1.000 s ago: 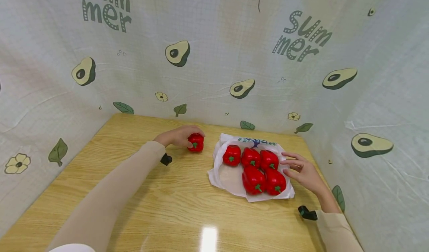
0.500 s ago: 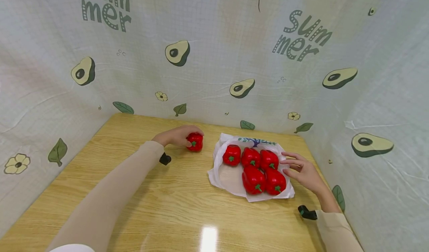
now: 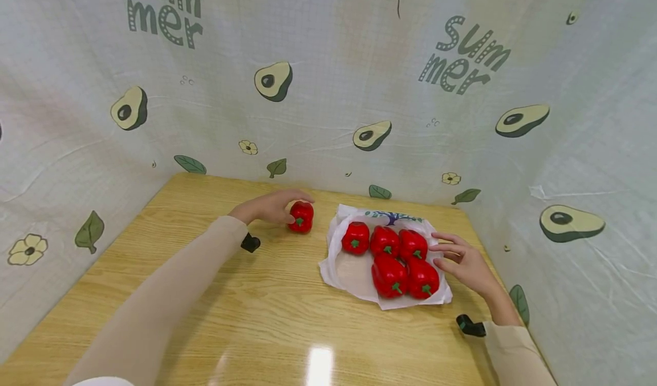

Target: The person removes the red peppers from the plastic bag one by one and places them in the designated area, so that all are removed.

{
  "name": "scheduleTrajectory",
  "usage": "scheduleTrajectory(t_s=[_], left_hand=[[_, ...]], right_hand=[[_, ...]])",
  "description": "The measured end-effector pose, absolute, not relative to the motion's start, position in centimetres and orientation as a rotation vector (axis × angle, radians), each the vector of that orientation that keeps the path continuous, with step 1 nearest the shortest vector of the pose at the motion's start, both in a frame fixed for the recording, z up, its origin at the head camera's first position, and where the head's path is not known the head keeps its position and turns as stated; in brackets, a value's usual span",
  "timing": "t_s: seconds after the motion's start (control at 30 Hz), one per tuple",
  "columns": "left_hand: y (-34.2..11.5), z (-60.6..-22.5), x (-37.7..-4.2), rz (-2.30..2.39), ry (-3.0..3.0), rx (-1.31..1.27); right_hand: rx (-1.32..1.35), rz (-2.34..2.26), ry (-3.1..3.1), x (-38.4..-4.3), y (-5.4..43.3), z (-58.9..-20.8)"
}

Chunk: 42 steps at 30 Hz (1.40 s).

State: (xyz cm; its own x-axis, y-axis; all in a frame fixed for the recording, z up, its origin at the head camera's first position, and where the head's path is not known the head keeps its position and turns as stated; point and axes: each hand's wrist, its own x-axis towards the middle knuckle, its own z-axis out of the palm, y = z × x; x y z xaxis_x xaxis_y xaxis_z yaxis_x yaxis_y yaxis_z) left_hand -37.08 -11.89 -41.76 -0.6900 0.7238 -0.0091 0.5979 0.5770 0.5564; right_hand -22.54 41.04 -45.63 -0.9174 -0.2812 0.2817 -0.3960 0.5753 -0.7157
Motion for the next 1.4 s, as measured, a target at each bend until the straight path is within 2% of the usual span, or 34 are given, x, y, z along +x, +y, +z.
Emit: scheduleTrajectory(t_s=[0.27, 0.63, 0.93, 1.4], left_hand=[[-12.0, -40.9, -36.5, 0.786, 2.618, 1.196], [-11.1, -40.2, -33.8, 0.849, 2.627, 1.305], [-7.9, -39.4, -31.4, 0.838, 2.561, 1.504], [-3.0, -40.2, -28.4, 0.941, 2.342, 1.467]], right_hand=[[0.623, 1.29, -2.639, -22.9, 40.9, -45.6], [0.626, 1.328, -2.623, -22.9, 41.0, -45.8], [0.623, 1.319, -2.613, -22.8, 41.3, -45.7], [0.608, 1.301, -2.626, -22.7, 41.4, -45.7]])
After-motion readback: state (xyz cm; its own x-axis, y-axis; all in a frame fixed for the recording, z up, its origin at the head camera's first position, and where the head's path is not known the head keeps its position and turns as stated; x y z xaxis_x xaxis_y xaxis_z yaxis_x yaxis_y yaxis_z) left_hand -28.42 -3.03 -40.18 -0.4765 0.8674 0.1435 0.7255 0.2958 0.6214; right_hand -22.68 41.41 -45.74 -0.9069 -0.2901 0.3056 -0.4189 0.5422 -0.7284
